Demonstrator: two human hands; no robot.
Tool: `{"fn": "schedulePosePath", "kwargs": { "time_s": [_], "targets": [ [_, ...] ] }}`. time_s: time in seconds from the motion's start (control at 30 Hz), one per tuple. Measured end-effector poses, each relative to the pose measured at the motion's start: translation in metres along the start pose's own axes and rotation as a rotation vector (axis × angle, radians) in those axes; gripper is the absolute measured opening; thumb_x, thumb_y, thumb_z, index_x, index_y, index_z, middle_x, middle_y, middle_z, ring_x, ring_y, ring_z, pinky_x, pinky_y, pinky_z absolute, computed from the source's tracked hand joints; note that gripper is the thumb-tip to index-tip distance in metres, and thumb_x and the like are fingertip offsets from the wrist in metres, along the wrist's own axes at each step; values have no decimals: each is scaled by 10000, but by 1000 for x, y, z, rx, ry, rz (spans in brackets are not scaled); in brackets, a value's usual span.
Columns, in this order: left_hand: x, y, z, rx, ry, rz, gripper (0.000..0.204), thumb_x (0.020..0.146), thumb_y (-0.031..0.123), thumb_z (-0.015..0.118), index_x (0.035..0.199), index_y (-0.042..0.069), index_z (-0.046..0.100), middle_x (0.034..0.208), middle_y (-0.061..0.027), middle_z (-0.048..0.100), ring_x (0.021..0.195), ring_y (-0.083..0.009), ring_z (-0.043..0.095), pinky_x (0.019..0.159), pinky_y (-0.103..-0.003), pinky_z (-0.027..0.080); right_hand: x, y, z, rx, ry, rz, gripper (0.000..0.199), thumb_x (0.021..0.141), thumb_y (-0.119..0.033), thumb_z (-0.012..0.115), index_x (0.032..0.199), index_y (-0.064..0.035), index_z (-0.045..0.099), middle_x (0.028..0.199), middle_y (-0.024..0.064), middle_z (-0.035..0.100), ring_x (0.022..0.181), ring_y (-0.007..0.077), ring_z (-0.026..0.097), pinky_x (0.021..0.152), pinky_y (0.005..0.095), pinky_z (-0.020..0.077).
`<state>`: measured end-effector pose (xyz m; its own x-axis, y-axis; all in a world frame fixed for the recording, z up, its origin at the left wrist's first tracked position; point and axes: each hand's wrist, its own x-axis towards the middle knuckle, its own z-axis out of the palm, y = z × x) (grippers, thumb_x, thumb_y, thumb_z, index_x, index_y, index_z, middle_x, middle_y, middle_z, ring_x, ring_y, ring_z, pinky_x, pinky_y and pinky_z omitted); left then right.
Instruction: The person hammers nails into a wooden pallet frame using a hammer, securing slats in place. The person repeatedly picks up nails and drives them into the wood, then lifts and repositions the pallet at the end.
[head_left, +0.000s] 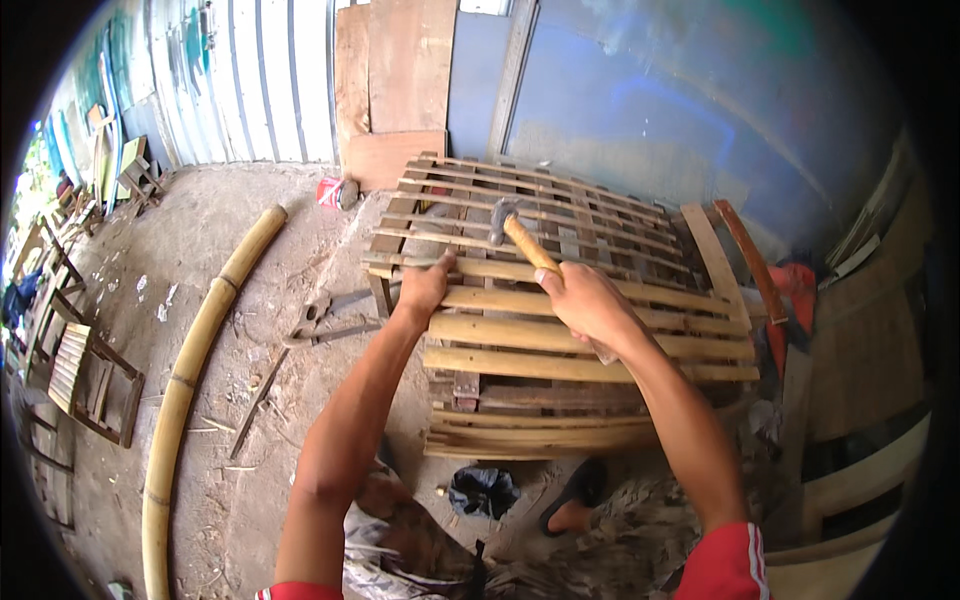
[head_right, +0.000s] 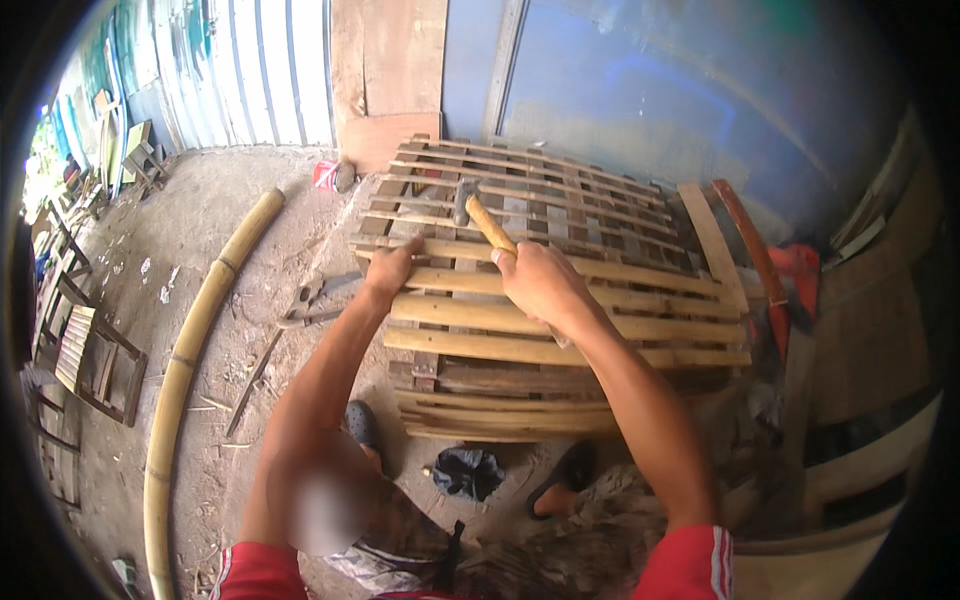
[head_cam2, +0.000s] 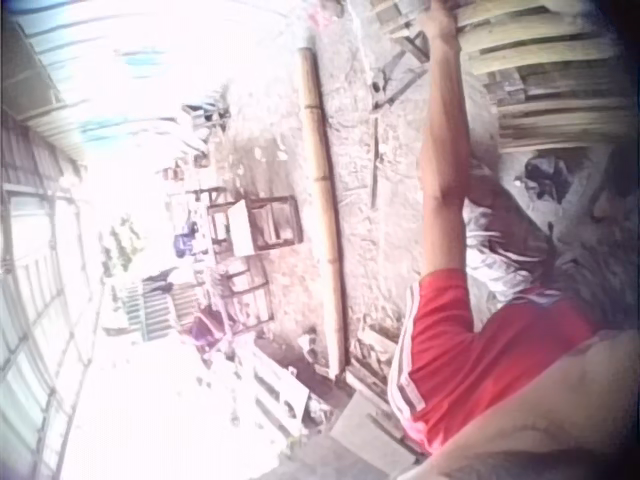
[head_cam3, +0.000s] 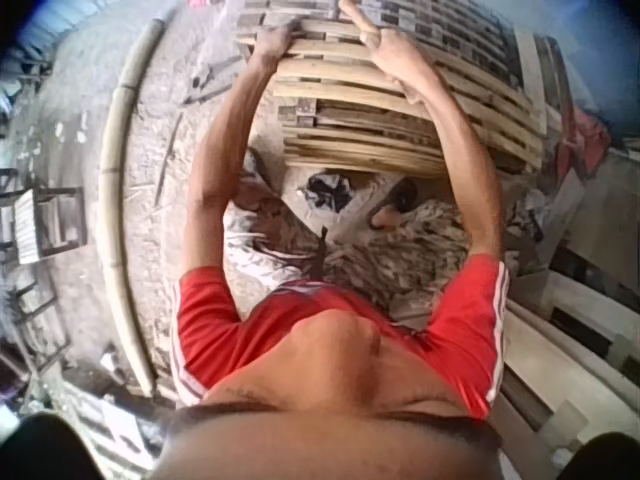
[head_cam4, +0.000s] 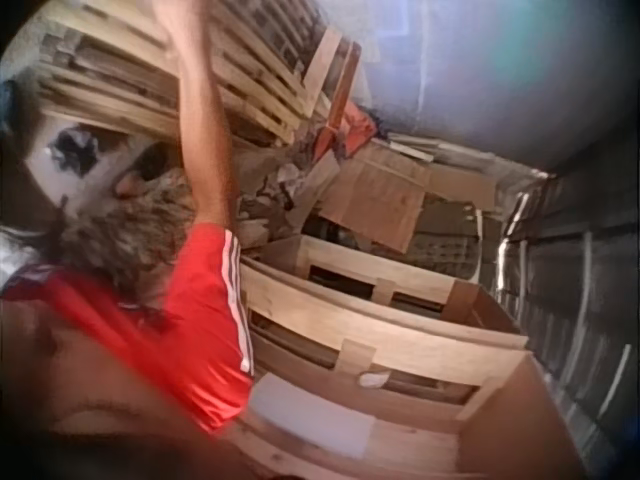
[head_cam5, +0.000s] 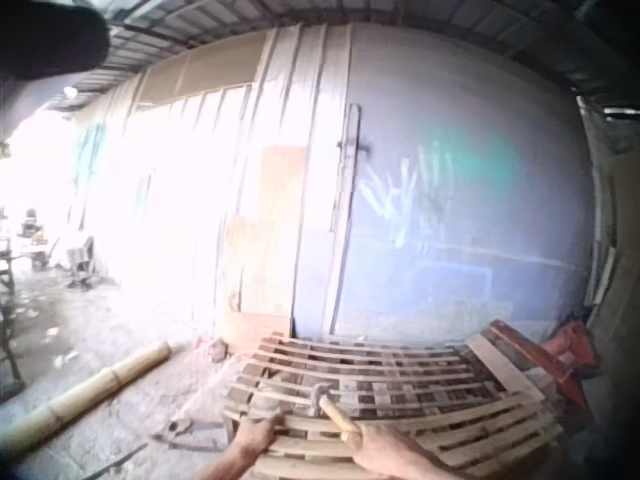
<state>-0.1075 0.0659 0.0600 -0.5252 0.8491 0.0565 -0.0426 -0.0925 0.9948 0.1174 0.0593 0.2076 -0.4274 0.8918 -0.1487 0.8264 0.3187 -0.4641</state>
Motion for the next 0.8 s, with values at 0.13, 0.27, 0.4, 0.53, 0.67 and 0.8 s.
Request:
{"fn": "schedulePosePath", "kwargs": {
  "time_s": [0.13, 0.27, 0.4, 0.53, 0.67, 0.8],
  "targets": [
    [-2, 6, 7, -34, -93, -283, 573, 927, 379, 686, 1214, -114, 636, 1129, -193, 696, 961, -258, 671, 863, -373, 530, -3, 4, 4, 128, 443, -177, 432, 1061, -372, 456, 961, 25, 593, 625, 128, 601, 488, 273, 599, 478, 432, 476],
    [-15, 17, 16, 47, -109, -158, 569, 934, 456, 622, 1183, -51, 689, 1116, -182, 707, 980, -263, 679, 877, -369, 521, -1, 24, 41, -276, 212, -250, 411, 1052, -340, 485, 963, 39, 621, 650, 133, 643, 508, 259, 620, 484, 420, 493],
    [-6, 20, 2, 68, -89, -245, 571, 940, 457, 599, 1239, -24, 674, 1161, -164, 707, 1045, -255, 662, 936, -348, 489, 9, -2, 7, -2, 130, -140, 435, 1057, -344, 468, 939, 44, 626, 629, 135, 636, 499, 239, 616, 481, 427, 484],
    [-4, 15, 16, 68, -122, -285, 599, 943, 451, 594, 1293, -33, 629, 1166, -155, 704, 1067, -252, 657, 942, -346, 486, 2, 6, 13, 129, 481, -195, 381, 1082, -363, 437, 952, -27, 559, 589, -19, 492, 432, 80, 459, 351, 274, 373],
    [6, 0, 16, 118, -90, -272, 658, 941, 464, 600, 1310, -82, 584, 1211, -196, 669, 1070, -263, 655, 949, -363, 486, 2, 10, 20, -127, -147, 53, 381, 1075, -327, 459, 894, -16, 583, 588, 6, 522, 428, 127, 517, 387, 286, 444],
    [9, -9, 10, 26, -46, -173, 651, 934, 428, 639, 1279, -116, 538, 1182, -246, 637, 1046, -268, 644, 926, -379, 507, -6, -13, -2, 220, 172, 11, 414, 1077, -377, 439, 906, -17, 549, 553, 10, 522, 398, 129, 502, 383, 315, 447]
  ]
}}
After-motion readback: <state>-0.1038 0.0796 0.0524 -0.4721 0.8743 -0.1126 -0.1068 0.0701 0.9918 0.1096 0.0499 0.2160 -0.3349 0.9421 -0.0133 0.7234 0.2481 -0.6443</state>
